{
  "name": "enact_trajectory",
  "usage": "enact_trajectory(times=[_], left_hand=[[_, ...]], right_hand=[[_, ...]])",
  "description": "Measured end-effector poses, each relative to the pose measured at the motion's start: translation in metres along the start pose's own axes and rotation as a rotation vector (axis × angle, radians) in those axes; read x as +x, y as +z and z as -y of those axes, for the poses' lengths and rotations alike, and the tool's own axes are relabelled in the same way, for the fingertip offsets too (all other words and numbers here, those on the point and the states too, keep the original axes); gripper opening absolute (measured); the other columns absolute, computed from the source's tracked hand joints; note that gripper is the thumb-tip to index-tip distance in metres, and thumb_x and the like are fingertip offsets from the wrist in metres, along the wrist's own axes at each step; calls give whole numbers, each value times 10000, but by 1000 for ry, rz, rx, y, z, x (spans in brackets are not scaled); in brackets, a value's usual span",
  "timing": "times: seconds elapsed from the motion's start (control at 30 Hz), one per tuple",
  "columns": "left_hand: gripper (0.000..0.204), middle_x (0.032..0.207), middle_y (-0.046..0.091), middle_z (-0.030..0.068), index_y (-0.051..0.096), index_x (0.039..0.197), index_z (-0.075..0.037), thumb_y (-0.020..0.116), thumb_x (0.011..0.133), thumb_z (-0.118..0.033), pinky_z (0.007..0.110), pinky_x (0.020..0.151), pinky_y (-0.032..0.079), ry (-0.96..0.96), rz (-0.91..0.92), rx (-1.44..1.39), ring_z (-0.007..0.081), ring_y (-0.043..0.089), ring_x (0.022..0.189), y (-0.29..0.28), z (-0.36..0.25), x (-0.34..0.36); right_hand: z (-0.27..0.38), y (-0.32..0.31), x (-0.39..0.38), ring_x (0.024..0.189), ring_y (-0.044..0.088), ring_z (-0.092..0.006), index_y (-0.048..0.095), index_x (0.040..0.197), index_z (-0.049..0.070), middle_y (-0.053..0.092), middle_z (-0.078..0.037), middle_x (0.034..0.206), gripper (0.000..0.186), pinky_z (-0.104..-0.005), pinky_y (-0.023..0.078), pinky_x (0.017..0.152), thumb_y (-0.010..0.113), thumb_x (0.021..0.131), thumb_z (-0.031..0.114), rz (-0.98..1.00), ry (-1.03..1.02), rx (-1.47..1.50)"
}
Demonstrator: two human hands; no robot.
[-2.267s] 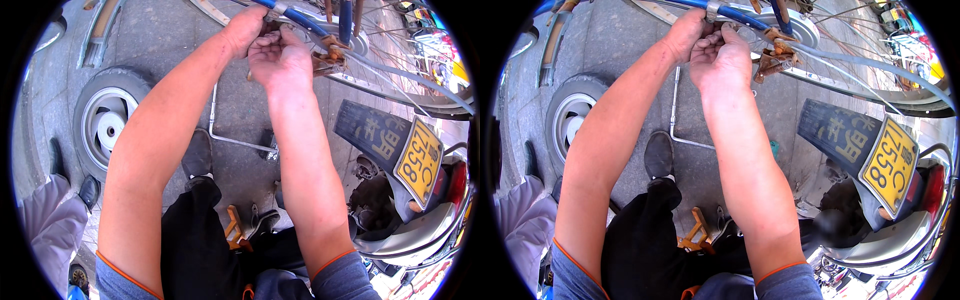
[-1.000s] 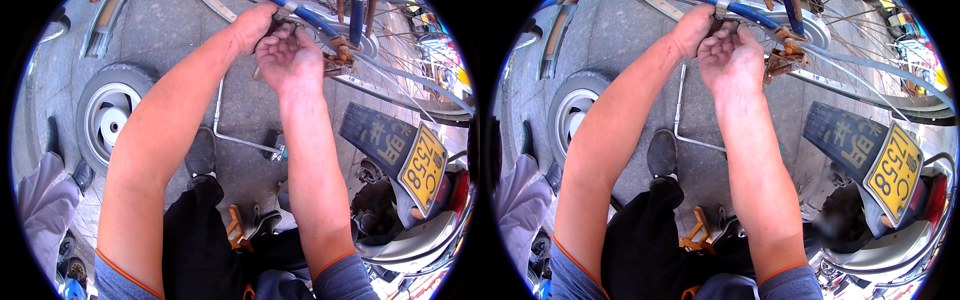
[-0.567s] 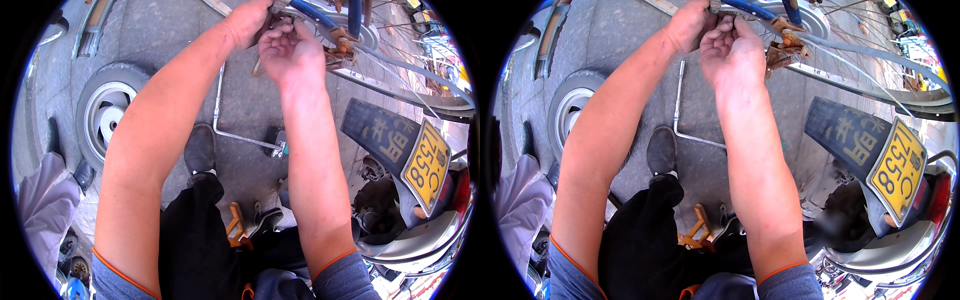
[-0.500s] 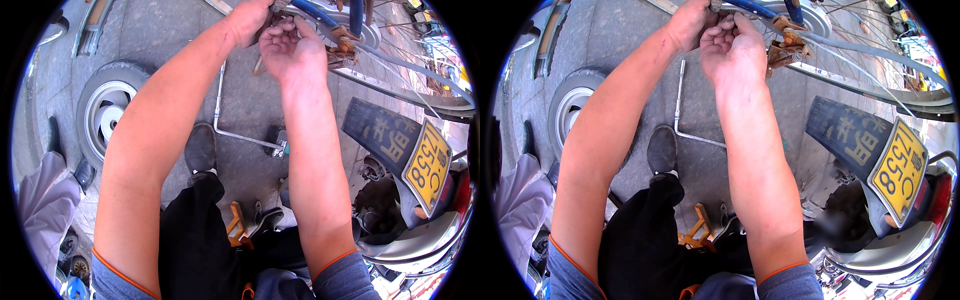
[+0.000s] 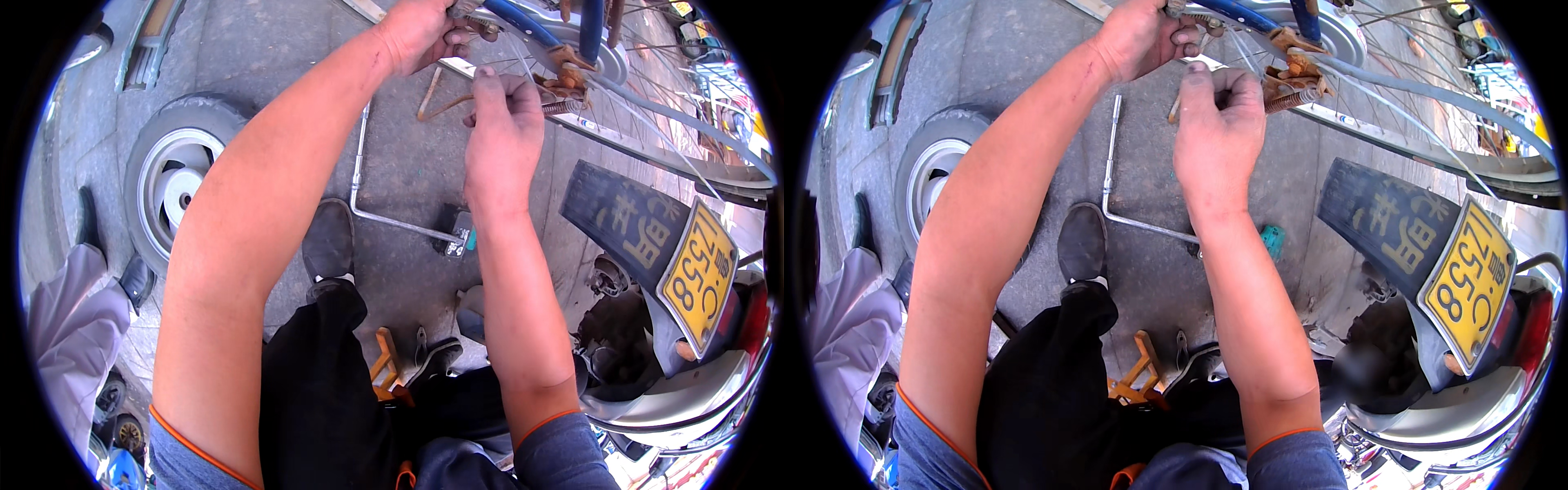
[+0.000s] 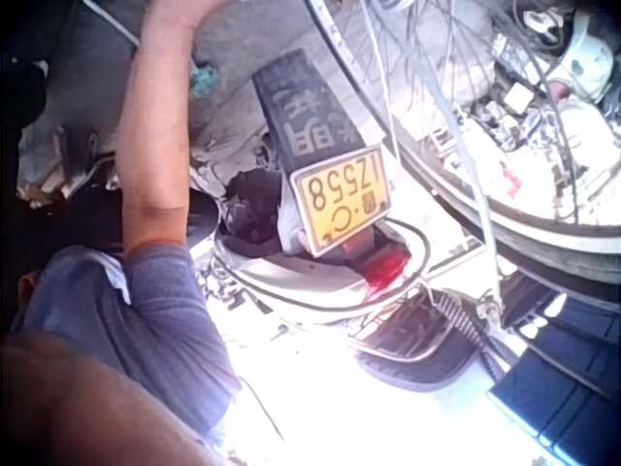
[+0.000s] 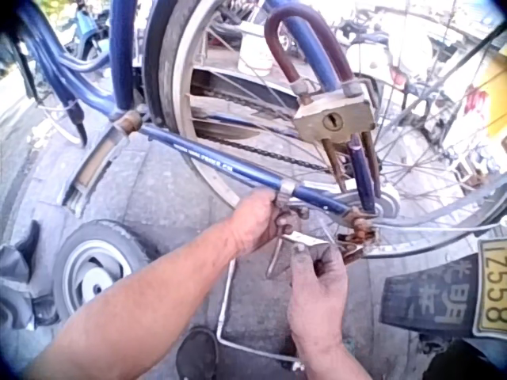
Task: The person works on the rear wheel area of a bicycle using a socket wrench and by hand, manipulating bolts and components on the frame and axle.
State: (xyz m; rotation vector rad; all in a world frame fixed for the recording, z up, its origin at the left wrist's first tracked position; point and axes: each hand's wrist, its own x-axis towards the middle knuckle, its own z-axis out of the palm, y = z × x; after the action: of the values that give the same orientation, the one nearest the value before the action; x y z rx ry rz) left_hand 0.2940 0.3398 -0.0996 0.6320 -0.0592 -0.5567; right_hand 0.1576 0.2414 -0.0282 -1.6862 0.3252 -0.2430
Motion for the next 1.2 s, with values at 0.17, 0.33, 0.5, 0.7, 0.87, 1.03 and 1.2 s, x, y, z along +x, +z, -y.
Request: enact_trajectory(times=[0.17, 0.33, 0.5, 0.7, 0.87, 1.03, 1.2], left_hand=[[309, 893, 701, 50, 713, 1025, -104, 431, 1037, -230, 304, 636, 411, 34, 35, 17, 124, 490, 661, -12, 7, 3], [322, 923, 728, 69, 724, 1037, -90, 441, 1039, -244, 339, 700, 490, 24, -84, 61, 168, 621, 773, -9, 5, 5], [358, 982, 753, 93, 731, 1106, -63, 439, 1042, -260, 396, 817, 558, 76, -23, 110, 208, 694, 898, -9, 8, 4], [403, 1038, 765, 100, 730, 1145, -63, 411, 1047, -289, 395, 833, 574, 89, 32, 118, 211, 710, 928, -7, 6, 3], [371, 928, 721, 58, 727, 1071, -92, 407, 1031, -275, 340, 671, 479, 51, 59, 83, 169, 614, 759, 2, 0, -4], [274, 743, 562, 15, 661, 896, -129, 444, 1008, -254, 302, 573, 346, -62, 23, -147, 131, 436, 630, 10, -2, -9], [246, 705, 523, 17, 628, 835, -141, 463, 1001, -217, 297, 543, 328, 36, -52, -132, 128, 402, 591, 4, 8, -4]], right_hand=[[8, -12, -26, 684, 471, -44, 599, 937, 36, 574, 35, 785, 137, -220, 420, 638, 672, 1016, 121, -28, -366, -190], [6, -34, -17, 903, 574, -166, 606, 1170, -45, 627, -96, 1014, 206, -299, 486, 864, 611, 1035, 110, -75, -575, -311], [7, -19, 6, 1184, 655, -370, 566, 1368, -100, 685, -243, 1224, 391, -423, 471, 1082, 504, 1056, 128, -49, -419, -534], [17, -14, 38, 1176, 655, -214, 529, 1447, -57, 653, -184, 1346, 419, -348, 510, 980, 457, 1082, 133, 145, 158, -150], [2, -9, 55, 852, 615, -164, 563, 1327, 12, 641, -67, 977, 284, -350, 513, 828, 445, 1092, 120, 185, 348, 65], [-15, -5, 57, 654, 380, -120, 574, 1282, 42, 427, 18, 753, 235, -312, 405, 682, 472, 1099, 148, 105, 423, 411], [-9, 11, 56, 597, 384, -98, 612, 1120, 25, 476, 12, 757, 170, -291, 379, 589, 468, 1082, 109, -73, 473, 596]])
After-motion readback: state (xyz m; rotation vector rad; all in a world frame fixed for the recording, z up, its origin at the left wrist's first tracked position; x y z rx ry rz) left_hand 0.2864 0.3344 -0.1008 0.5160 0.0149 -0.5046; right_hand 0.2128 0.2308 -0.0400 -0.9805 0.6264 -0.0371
